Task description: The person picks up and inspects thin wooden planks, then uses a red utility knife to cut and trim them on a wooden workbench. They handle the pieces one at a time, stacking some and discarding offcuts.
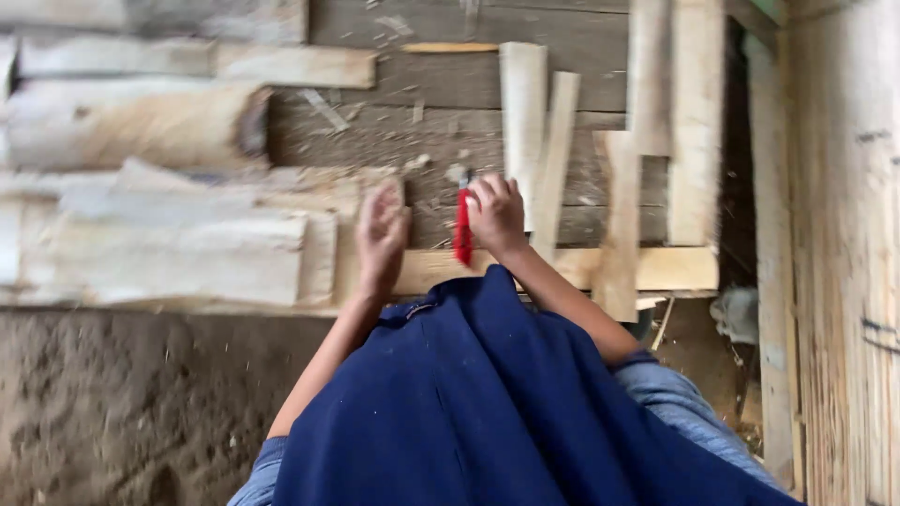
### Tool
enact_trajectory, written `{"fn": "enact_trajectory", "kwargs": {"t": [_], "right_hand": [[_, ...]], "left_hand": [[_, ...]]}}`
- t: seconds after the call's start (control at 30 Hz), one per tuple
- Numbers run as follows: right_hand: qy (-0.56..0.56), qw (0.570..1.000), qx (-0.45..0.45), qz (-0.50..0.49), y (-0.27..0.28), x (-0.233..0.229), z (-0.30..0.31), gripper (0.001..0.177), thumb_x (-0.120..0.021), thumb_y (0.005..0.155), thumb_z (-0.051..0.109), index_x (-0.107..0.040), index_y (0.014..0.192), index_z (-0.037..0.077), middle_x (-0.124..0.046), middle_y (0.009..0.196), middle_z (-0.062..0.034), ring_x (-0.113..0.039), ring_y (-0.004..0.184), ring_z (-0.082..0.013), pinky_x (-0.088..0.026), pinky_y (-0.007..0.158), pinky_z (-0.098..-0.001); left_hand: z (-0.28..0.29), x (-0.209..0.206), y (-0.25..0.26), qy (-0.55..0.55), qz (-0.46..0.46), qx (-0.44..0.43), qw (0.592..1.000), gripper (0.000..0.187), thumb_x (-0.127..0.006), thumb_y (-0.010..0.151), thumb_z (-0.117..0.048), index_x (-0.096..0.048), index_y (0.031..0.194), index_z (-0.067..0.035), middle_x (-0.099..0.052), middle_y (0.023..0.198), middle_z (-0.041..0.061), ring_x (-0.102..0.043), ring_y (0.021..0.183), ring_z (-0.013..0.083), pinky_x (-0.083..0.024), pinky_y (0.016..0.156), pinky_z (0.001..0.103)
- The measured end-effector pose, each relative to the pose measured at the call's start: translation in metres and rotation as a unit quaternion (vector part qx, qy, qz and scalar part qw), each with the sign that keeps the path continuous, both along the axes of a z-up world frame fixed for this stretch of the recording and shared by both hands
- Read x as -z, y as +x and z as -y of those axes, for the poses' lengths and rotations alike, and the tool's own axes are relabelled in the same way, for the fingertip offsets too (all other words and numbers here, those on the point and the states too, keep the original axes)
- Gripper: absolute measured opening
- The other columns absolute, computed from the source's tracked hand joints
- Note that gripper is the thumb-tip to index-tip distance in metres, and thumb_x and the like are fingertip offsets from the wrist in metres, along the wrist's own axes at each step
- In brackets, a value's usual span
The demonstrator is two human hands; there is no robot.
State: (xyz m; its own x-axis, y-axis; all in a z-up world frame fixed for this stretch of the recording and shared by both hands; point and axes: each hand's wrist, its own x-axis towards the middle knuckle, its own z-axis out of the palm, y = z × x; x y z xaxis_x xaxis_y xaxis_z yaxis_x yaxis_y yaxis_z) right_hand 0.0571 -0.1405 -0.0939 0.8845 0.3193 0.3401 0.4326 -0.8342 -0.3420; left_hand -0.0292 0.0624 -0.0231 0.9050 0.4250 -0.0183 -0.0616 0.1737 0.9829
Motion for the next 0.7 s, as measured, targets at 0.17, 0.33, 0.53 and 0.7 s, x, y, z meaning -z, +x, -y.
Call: {"fn": "enact_trajectory", "kwargs": {"t": [0.17,0.33,0.53,0.7], "right_hand": [[-0.041,0.982,0.148,-0.113,-0.032,0.015,0.101,0.051,-0.085,0.071,0.033,-0.057,0.108,0.013,-0.052,0.109,-0.0092,-0.058,0.104,-0.0371,-0.057,0.077,-0.0505],[0.055,0.959,0.171,-0.221,-0.032,0.049,0.147,0.076,-0.078,0.068,0.021,-0.048,0.137,0.014,-0.047,0.12,-0.0177,-0.06,0.109,-0.0472,-0.058,0.088,-0.054],[-0.028,0.983,0.144,-0.108,-0.032,0.038,0.208,0.05,-0.082,0.074,0.033,-0.066,0.12,0.025,-0.053,0.125,-0.0071,-0.055,0.119,-0.0387,-0.056,0.087,-0.0523],[0.011,0.942,0.291,-0.167,-0.032,0.025,0.251,0.075,-0.087,0.075,0.032,-0.05,0.139,0.017,-0.041,0.14,-0.0174,-0.045,0.126,-0.0472,-0.051,0.092,-0.0617]], "left_hand": [[0.086,0.042,0.043,0.107,-0.137,0.196,0.965,0.041,-0.071,0.093,-0.012,-0.067,0.133,-0.018,-0.069,0.126,0.01,-0.07,0.113,0.0237,-0.056,0.098,0.041],[0.149,0.094,0.059,0.236,-0.222,0.275,0.905,0.035,-0.072,0.091,-0.026,-0.071,0.126,-0.025,-0.072,0.119,0.004,-0.073,0.104,0.0213,-0.061,0.088,0.038],[0.159,0.078,0.065,0.64,-0.21,0.168,0.72,0.041,-0.076,0.078,-0.047,-0.069,0.116,-0.032,-0.053,0.12,0.001,-0.057,0.11,0.0302,-0.059,0.082,0.045],[0.153,0.049,0.072,0.571,-0.36,0.201,0.71,0.078,-0.078,0.087,-0.018,-0.031,0.149,-0.011,-0.04,0.137,0.017,-0.054,0.121,0.0439,-0.06,0.09,0.057]]}}
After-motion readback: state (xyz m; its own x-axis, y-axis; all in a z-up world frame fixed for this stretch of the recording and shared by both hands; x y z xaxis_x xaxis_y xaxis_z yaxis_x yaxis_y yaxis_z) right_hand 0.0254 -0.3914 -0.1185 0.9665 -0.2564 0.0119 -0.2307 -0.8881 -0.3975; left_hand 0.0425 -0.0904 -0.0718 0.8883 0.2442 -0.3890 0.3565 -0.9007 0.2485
